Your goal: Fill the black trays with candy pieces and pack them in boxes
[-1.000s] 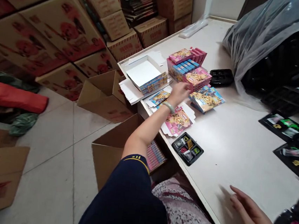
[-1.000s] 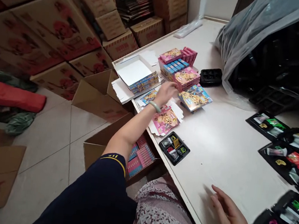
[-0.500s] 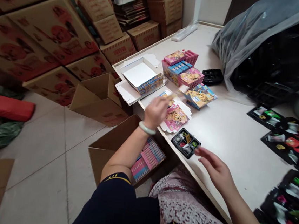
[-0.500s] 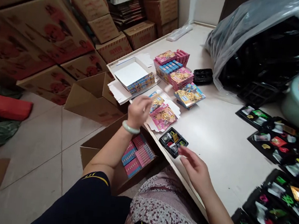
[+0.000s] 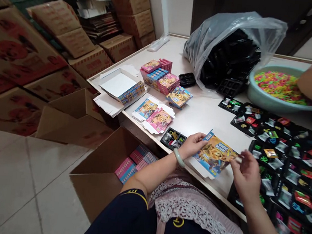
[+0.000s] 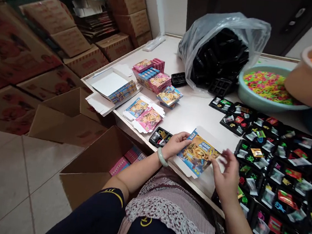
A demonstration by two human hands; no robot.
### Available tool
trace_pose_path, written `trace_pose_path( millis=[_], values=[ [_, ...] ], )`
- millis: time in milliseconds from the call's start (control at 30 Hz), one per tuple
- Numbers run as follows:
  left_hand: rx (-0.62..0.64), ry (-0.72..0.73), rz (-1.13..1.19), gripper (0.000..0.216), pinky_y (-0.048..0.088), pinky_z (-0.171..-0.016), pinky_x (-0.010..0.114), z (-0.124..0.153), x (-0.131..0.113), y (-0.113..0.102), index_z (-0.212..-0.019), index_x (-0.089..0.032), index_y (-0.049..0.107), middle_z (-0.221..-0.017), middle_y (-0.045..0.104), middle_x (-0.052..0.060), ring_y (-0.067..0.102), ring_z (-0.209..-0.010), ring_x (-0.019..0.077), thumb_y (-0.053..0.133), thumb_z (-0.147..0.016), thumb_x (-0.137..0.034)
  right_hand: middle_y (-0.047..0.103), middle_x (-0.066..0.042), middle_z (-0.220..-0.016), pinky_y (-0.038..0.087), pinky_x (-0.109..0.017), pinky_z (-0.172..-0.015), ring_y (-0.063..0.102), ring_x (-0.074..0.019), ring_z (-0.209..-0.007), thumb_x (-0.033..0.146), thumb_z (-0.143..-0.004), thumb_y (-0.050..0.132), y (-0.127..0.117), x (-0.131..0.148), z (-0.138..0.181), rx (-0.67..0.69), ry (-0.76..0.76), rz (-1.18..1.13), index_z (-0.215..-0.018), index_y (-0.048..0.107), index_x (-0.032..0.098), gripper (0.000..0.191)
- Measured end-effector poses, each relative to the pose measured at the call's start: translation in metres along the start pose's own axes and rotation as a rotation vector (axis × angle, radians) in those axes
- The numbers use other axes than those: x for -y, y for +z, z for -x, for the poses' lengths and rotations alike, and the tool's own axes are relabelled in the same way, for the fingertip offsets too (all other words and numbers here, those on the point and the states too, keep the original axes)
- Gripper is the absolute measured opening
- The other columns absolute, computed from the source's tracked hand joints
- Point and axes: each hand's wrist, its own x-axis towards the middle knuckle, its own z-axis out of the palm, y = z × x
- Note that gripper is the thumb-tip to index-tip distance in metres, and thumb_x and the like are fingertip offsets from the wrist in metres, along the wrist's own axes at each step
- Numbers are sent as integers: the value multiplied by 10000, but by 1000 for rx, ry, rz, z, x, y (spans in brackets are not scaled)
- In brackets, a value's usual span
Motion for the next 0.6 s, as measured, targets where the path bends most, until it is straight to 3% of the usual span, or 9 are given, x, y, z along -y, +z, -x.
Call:
trace_pose_path(
  millis=[67,167,267,367,467,600],
  values=[
    [-25,4,-29,155,516,-697,268,2,-3,11,-916,-144,624,-835,670,40,624,-741,142,624,-840,-280,625,-147,-1138,451,-518,-979,577,-309,-1101,407,-808,650,-9,10,-3,-76,-237,224,-1173,572,194,429],
    [9,115,-200,135,514,-709,270,8,-16,25,-898,-157,648,-834,682,36,625,-757,147,609,-845,-275,652,-147,-1086,441,-496,-979,582,-304,-1079,353,-867,545,-13,26,-16,116,-364,352,-1096,612,203,281],
    [25,317,-425,145,520,-762,296,8,-29,33,-930,-174,661,-890,702,51,644,-815,164,551,-886,-256,667,-97,-878,508,-396,-777,626,-251,-839,375,-832,571,-15,34,-32,221,-216,298,-956,639,202,224],
    [58,492,-568,187,530,-809,323,4,-37,36,-1013,-179,645,-949,708,75,660,-872,177,492,-929,-247,616,-21,-695,447,-298,-593,571,-186,-656,416,-765,627,-18,33,-43,384,-59,199,-762,637,207,210],
    [139,574,-721,262,533,-864,373,2,-38,37,-1162,-169,584,-1053,691,114,653,-971,210,478,-944,-268,612,5,-657,435,-285,-600,563,-171,-651,443,-747,611,-24,25,-51,483,58,12,-715,647,198,249],
    [253,591,-946,482,511,-936,473,3,-33,35,-1363,-129,429,-1241,611,203,605,-1121,284,525,-917,-283,668,-10,-747,492,-325,-697,602,-181,-725,479,-734,628,-26,11,-55,506,185,-187,-790,679,182,306]
  ],
)
